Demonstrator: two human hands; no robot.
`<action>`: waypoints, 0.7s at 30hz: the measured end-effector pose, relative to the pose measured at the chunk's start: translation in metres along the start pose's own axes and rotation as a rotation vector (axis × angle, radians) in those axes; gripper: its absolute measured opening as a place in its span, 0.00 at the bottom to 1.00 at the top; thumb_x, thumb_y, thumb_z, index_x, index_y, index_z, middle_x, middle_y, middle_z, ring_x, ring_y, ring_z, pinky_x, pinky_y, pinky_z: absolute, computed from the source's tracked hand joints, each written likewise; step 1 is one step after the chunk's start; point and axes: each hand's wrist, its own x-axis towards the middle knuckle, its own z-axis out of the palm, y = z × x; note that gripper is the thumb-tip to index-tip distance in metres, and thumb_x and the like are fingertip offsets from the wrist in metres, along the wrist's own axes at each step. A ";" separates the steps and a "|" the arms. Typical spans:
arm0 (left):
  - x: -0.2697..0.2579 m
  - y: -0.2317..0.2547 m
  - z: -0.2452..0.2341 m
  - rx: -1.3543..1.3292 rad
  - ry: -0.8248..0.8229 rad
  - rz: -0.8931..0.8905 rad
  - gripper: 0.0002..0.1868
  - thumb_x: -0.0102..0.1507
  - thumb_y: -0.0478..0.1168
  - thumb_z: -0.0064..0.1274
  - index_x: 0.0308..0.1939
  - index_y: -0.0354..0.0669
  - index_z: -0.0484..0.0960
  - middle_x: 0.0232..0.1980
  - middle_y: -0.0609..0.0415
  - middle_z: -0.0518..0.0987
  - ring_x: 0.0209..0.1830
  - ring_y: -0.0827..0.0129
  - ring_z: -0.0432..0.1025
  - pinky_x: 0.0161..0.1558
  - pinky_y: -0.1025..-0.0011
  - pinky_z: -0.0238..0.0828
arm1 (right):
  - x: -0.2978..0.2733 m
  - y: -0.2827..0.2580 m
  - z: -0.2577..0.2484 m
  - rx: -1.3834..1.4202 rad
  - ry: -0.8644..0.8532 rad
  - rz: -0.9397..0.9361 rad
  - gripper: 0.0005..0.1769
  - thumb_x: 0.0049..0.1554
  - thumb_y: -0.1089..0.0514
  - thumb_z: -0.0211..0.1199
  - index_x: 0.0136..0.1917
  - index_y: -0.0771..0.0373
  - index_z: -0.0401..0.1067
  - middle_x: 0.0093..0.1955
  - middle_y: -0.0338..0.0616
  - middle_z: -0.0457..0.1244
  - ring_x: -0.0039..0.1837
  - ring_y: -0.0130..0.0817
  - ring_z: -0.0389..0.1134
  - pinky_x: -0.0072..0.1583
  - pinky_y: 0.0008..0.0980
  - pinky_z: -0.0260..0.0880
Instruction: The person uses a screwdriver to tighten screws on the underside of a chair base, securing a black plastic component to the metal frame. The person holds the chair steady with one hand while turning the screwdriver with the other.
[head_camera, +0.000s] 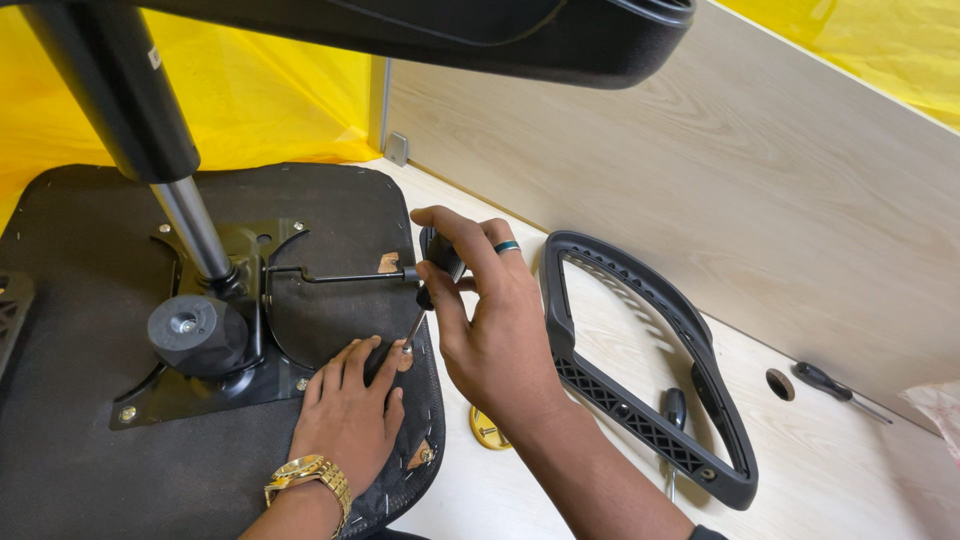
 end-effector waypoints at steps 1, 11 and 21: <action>0.000 0.000 0.000 0.000 0.004 -0.002 0.33 0.64 0.51 0.41 0.75 0.59 0.62 0.75 0.52 0.60 0.75 0.58 0.54 0.69 0.58 0.49 | 0.001 -0.001 0.000 0.001 -0.015 0.005 0.20 0.62 0.66 0.59 0.67 0.57 0.68 0.53 0.49 0.62 0.53 0.38 0.71 0.54 0.34 0.75; -0.001 0.002 -0.006 -0.003 0.003 -0.013 0.33 0.64 0.51 0.40 0.75 0.58 0.62 0.74 0.51 0.61 0.74 0.58 0.55 0.69 0.58 0.50 | 0.002 -0.002 -0.005 0.033 -0.120 -0.069 0.29 0.61 0.70 0.56 0.75 0.56 0.61 0.58 0.50 0.64 0.62 0.43 0.70 0.63 0.40 0.70; 0.001 0.004 -0.008 -0.035 -0.010 -0.035 0.33 0.63 0.51 0.41 0.74 0.60 0.64 0.74 0.51 0.62 0.75 0.57 0.54 0.69 0.58 0.50 | 0.008 0.010 -0.005 0.013 -0.033 -0.040 0.19 0.60 0.67 0.62 0.64 0.59 0.66 0.54 0.48 0.64 0.55 0.36 0.74 0.54 0.32 0.76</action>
